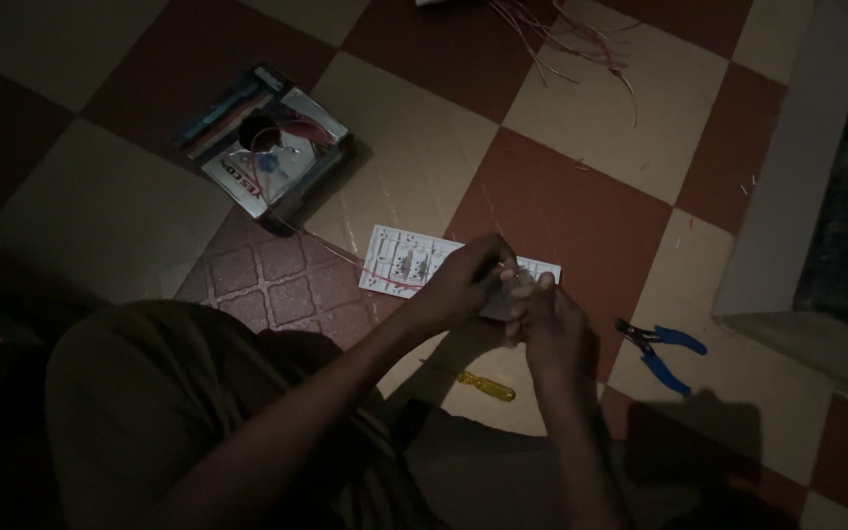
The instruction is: The person wires an electrical switchboard by stripping wires with pliers and connecting them to terminals using a screwdriver.
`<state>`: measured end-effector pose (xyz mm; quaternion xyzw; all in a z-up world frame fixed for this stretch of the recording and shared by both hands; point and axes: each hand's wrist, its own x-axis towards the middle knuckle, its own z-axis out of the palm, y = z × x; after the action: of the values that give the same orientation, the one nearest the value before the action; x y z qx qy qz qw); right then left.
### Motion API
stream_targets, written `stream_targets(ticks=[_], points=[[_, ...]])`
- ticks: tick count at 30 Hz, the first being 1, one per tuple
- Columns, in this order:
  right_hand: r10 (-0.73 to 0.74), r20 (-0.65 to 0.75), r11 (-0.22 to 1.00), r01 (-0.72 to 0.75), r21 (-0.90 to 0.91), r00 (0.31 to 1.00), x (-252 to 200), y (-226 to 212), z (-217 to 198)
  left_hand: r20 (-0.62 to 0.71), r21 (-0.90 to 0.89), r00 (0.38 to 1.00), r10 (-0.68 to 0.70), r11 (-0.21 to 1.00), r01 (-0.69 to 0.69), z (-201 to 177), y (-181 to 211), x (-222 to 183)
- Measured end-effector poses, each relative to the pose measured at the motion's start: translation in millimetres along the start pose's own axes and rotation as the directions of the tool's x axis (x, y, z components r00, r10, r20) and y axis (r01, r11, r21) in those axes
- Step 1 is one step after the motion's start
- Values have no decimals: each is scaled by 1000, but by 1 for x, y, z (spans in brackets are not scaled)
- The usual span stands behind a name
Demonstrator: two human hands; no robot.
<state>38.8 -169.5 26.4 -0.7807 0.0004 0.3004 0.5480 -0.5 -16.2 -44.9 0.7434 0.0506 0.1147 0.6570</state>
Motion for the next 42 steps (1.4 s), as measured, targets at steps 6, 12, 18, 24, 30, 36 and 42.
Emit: stream_targets(ticks=[6,12,18,24,30,36,42], points=[[-405,-32,875,378,-303,914,10,-18,-7,-33,130,996,78,989,-73,-2,5,43],[-250,-27,968,250,-17,968,54,-27,-13,-101,176,984,144,976,-125,5,1,73],[-148,-10,971,148,191,989,73,-14,-16,-119,160,990,78,985,-59,-4,15,70],[-248,-4,932,240,272,969,68,-1,-13,-123,196,972,200,965,-174,-6,21,55],[-505,-83,846,473,-246,859,56,-2,-13,-101,132,987,126,985,-112,-3,21,53],[-719,-67,619,594,-514,692,55,-2,-10,-143,228,979,142,968,-107,3,27,53],[-142,36,827,98,553,989,64,-5,-19,-173,232,981,84,972,-42,-10,33,55]])
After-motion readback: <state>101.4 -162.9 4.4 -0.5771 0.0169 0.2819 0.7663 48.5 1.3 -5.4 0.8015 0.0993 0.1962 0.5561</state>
